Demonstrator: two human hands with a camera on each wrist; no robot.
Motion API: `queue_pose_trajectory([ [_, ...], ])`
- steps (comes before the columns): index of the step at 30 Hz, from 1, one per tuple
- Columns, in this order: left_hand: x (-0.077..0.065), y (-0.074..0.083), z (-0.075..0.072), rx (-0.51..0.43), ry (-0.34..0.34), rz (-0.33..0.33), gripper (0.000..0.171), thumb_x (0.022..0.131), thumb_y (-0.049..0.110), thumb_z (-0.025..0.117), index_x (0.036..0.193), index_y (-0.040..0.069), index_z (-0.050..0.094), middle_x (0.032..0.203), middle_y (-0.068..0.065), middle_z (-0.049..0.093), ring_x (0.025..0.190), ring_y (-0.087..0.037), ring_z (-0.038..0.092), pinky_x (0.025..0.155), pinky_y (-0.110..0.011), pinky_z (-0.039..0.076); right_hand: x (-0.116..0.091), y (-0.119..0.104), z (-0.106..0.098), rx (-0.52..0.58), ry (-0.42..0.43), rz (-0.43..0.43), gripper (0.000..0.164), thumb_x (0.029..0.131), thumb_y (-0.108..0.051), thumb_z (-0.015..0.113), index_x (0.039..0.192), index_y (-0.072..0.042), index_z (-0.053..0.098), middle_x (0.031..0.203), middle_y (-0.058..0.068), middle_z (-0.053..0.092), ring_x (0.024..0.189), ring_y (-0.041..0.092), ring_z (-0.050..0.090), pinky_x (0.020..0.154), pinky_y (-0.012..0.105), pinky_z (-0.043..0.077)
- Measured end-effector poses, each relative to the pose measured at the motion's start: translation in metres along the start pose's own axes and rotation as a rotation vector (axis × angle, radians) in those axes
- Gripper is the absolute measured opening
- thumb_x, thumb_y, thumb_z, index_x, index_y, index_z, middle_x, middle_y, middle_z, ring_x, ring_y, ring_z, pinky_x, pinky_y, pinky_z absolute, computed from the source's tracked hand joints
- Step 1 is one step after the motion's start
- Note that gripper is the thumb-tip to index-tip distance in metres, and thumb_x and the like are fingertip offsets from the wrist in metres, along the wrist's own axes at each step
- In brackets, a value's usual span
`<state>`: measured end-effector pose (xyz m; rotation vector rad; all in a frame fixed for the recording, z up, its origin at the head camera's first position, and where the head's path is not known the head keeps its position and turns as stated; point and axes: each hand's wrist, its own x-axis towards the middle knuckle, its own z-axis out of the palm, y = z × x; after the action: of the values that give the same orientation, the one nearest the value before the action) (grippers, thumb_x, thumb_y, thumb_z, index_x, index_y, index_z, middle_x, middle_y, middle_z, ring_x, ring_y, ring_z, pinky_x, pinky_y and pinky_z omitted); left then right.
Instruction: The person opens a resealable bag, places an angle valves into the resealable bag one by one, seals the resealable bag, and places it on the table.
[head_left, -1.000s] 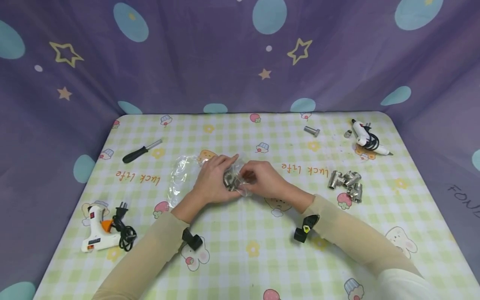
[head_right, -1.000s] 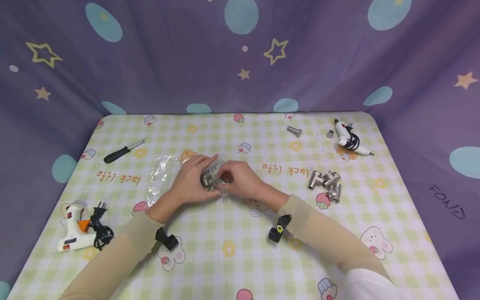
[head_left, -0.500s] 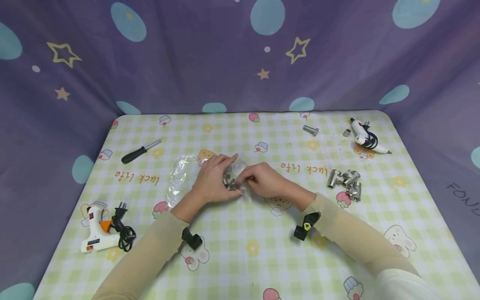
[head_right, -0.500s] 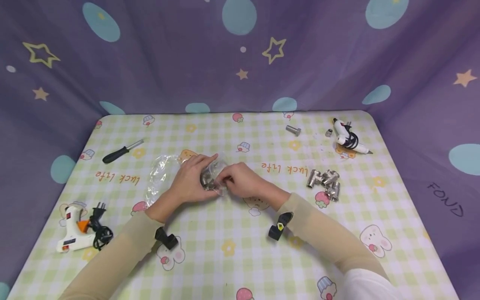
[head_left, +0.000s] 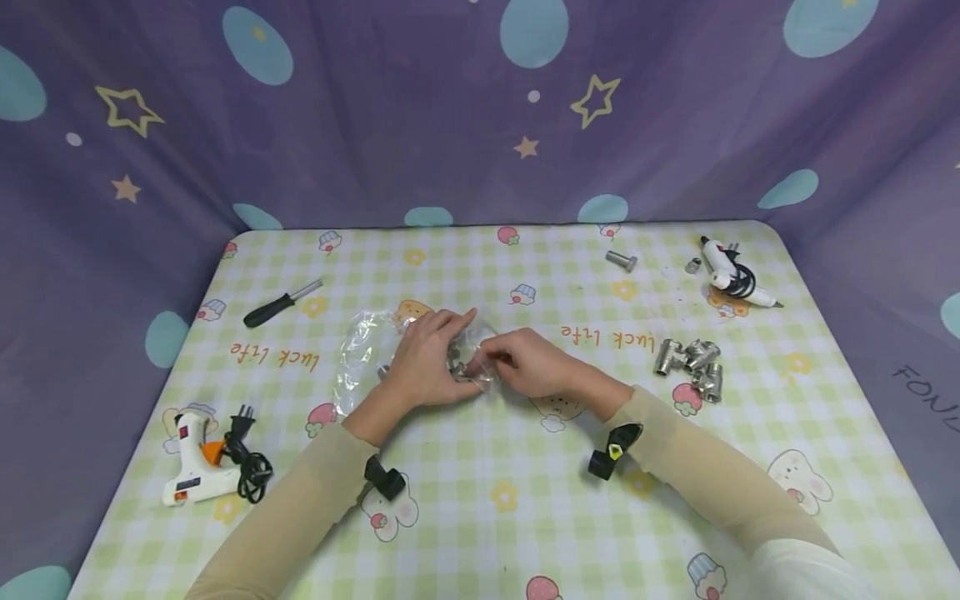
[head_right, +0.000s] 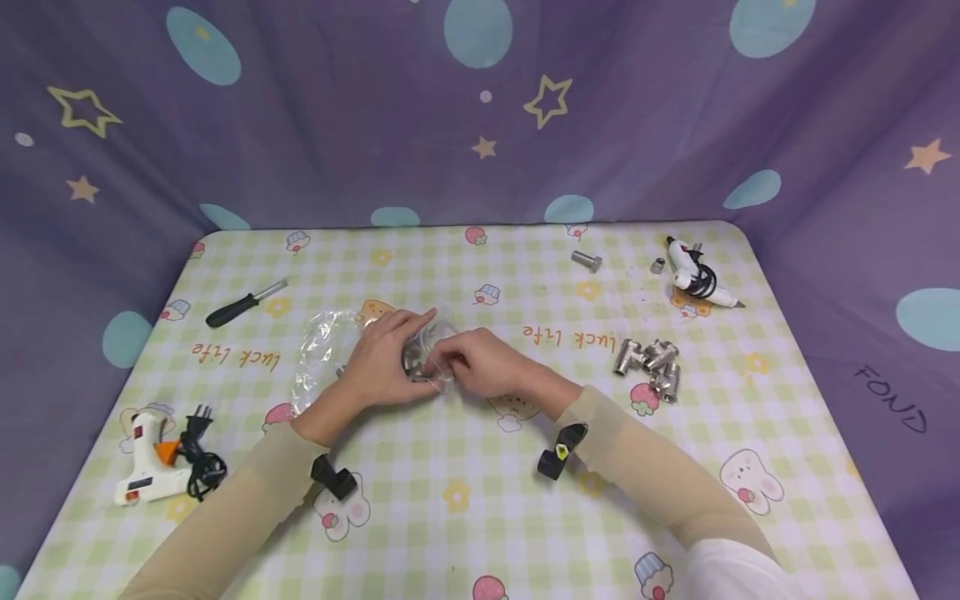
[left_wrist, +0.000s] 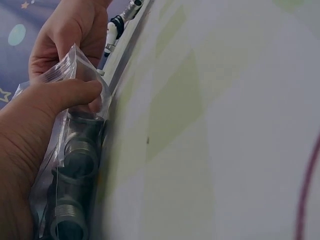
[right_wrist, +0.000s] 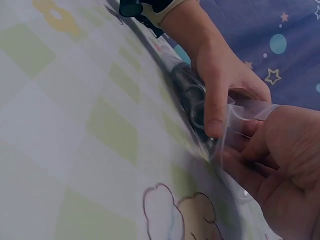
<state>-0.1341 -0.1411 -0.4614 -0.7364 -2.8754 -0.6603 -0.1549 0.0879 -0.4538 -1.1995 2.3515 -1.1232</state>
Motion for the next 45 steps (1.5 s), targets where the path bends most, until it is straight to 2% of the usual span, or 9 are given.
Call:
queue_pose_trajectory([
  [4, 0.0, 0.0, -0.001, 0.0, -0.004, 0.004, 0.11, 0.065, 0.06, 0.092, 0.157, 0.013, 0.054, 0.131, -0.007, 0.067, 0.114, -0.028, 0.061, 0.105, -0.052, 0.052, -0.008, 0.001, -0.011, 0.0, 0.04, 0.025, 0.025, 0.104, -0.001, 0.059, 0.114, -0.012, 0.079, 0.111, 0.001, 0.08, 0.102, 0.013, 0.075, 0.089, 0.03, 0.062],
  [11, 0.0, 0.001, 0.0, 0.011, -0.026, 0.001, 0.114, 0.063, 0.064, 0.091, 0.158, 0.013, 0.052, 0.133, -0.008, 0.066, 0.12, -0.03, 0.06, 0.111, -0.053, 0.049, -0.037, 0.007, -0.05, -0.049, 0.129, 0.077, 0.019, 0.099, 0.001, 0.066, 0.112, -0.006, 0.078, 0.109, 0.008, 0.08, 0.103, 0.02, 0.076, 0.092, 0.034, 0.064],
  [18, 0.003, 0.001, -0.002, 0.017, -0.049, 0.0, 0.121, 0.062, 0.068, 0.089, 0.161, 0.014, 0.047, 0.137, -0.009, 0.063, 0.127, -0.031, 0.058, 0.115, -0.055, 0.046, -0.081, 0.017, -0.099, -0.217, 0.18, 0.155, 0.019, 0.098, -0.001, 0.068, 0.112, -0.007, 0.078, 0.109, 0.008, 0.078, 0.1, 0.021, 0.076, 0.09, 0.042, 0.064],
  [21, 0.003, 0.0, -0.002, 0.014, -0.05, 0.005, 0.122, 0.062, 0.068, 0.089, 0.162, 0.015, 0.045, 0.138, -0.009, 0.062, 0.129, -0.032, 0.057, 0.116, -0.056, 0.045, -0.102, 0.021, -0.116, -0.315, 0.178, 0.229, 0.018, 0.098, -0.004, 0.069, 0.113, -0.007, 0.078, 0.109, 0.009, 0.078, 0.1, 0.024, 0.076, 0.088, 0.047, 0.063],
  [24, 0.002, -0.001, -0.003, 0.012, -0.052, -0.001, 0.123, 0.061, 0.068, 0.09, 0.163, 0.016, 0.045, 0.138, -0.01, 0.062, 0.129, -0.032, 0.057, 0.117, -0.057, 0.044, -0.122, 0.022, -0.126, -0.402, 0.139, 0.322, 0.017, 0.098, -0.01, 0.072, 0.114, -0.006, 0.077, 0.109, 0.01, 0.077, 0.1, 0.027, 0.075, 0.087, 0.05, 0.062],
  [27, 0.0, -0.001, -0.002, 0.005, -0.059, -0.007, 0.122, 0.06, 0.068, 0.09, 0.163, 0.018, 0.045, 0.138, -0.01, 0.062, 0.128, -0.032, 0.057, 0.117, -0.057, 0.044, -0.139, 0.023, -0.131, -0.456, 0.081, 0.394, 0.021, 0.095, -0.017, 0.078, 0.113, -0.006, 0.077, 0.107, 0.009, 0.077, 0.097, 0.028, 0.074, 0.084, 0.05, 0.061],
  [32, 0.002, 0.001, -0.002, -0.004, -0.058, -0.004, 0.121, 0.061, 0.068, 0.09, 0.162, 0.019, 0.046, 0.137, -0.01, 0.062, 0.127, -0.032, 0.057, 0.117, -0.057, 0.044, -0.159, 0.023, -0.128, -0.498, 0.007, 0.446, 0.036, 0.087, -0.028, 0.089, 0.113, -0.007, 0.077, 0.104, 0.007, 0.074, 0.089, 0.021, 0.069, 0.078, 0.046, 0.059],
  [36, 0.003, 0.002, -0.002, 0.004, -0.051, 0.002, 0.12, 0.061, 0.067, 0.091, 0.162, 0.019, 0.047, 0.137, -0.01, 0.062, 0.127, -0.033, 0.058, 0.116, -0.057, 0.045, -0.161, 0.022, -0.125, -0.517, -0.011, 0.463, 0.042, 0.083, -0.026, 0.092, 0.115, -0.005, 0.076, 0.101, 0.008, 0.071, 0.083, 0.018, 0.064, 0.074, 0.043, 0.056],
  [45, 0.001, 0.003, -0.002, 0.01, -0.04, 0.006, 0.12, 0.061, 0.066, 0.091, 0.163, 0.021, 0.045, 0.14, -0.01, 0.061, 0.13, -0.033, 0.056, 0.119, -0.059, 0.043, -0.156, 0.024, -0.12, -0.509, -0.055, 0.473, 0.04, 0.08, -0.017, 0.093, 0.113, -0.003, 0.074, 0.097, 0.006, 0.067, 0.078, 0.014, 0.057, 0.069, 0.037, 0.052],
])
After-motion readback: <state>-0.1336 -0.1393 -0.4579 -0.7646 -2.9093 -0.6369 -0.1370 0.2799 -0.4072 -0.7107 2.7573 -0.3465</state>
